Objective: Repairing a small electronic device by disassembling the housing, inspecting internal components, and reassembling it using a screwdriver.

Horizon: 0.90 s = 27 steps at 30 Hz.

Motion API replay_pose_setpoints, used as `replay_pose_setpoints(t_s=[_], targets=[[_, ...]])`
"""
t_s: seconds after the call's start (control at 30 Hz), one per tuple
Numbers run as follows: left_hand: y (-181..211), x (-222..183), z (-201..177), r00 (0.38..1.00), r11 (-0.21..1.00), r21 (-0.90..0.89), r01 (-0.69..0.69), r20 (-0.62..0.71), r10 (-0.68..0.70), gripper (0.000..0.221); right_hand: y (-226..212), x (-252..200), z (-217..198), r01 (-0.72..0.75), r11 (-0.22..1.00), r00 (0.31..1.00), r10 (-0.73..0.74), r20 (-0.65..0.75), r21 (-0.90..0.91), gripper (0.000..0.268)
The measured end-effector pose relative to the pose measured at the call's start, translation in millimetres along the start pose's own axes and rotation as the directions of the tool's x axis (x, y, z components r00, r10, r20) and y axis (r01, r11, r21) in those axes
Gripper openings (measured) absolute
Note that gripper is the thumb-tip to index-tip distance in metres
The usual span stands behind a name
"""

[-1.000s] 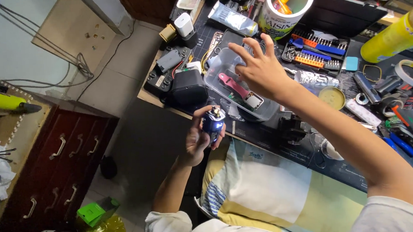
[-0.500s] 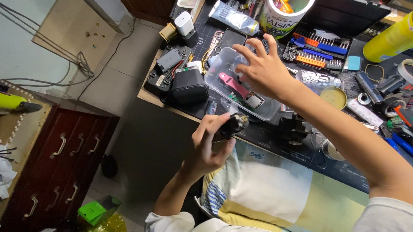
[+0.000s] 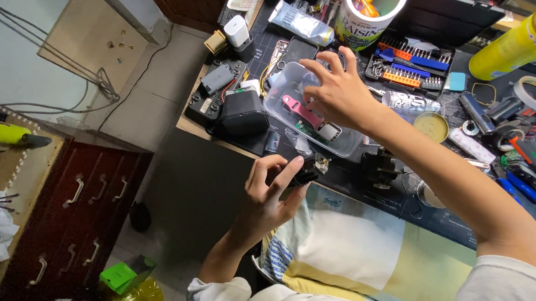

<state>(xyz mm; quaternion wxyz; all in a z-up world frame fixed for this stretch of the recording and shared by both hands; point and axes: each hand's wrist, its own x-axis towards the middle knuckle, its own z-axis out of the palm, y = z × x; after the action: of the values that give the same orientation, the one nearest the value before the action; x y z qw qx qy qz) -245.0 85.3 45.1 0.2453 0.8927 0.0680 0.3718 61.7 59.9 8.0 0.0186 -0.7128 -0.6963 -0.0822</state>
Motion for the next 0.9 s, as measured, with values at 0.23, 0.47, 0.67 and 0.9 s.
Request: replay_pose_setpoints(t_s=[0.23, 0.47, 0.67, 0.9], targets=[[-3.3, -4.2, 1.2, 1.0, 1.0, 0.007, 0.013, 0.0, -0.013, 0.049, 0.8, -1.6, -0.8, -0.01, 1.0, 0.999, 0.01, 0.04, -0.006, 0.03], [-14.2, -15.9, 4.7, 1.0, 0.999, -0.047, 0.0, -0.002, 0.0, 0.057, 1.7, -2.6, -2.8, -0.015, 1.0, 0.999, 0.016, 0.046, -0.019, 0.025], [-26.1, -6.5, 25.8, 0.95, 0.99, -0.038, -0.136, -0.288, 0.119, 0.057, -2.0, -7.7, 5.5, -0.032, 0.994, 0.988, 0.015, -0.154, -0.106, 0.016], [-17.1, 2.9, 20.7, 0.957, 0.994, -0.072, -0.077, -0.284, 0.054, 0.053, -3.3, -8.2, -2.2, -0.036, 0.998, 0.992, 0.029, -0.123, -0.059, 0.02]])
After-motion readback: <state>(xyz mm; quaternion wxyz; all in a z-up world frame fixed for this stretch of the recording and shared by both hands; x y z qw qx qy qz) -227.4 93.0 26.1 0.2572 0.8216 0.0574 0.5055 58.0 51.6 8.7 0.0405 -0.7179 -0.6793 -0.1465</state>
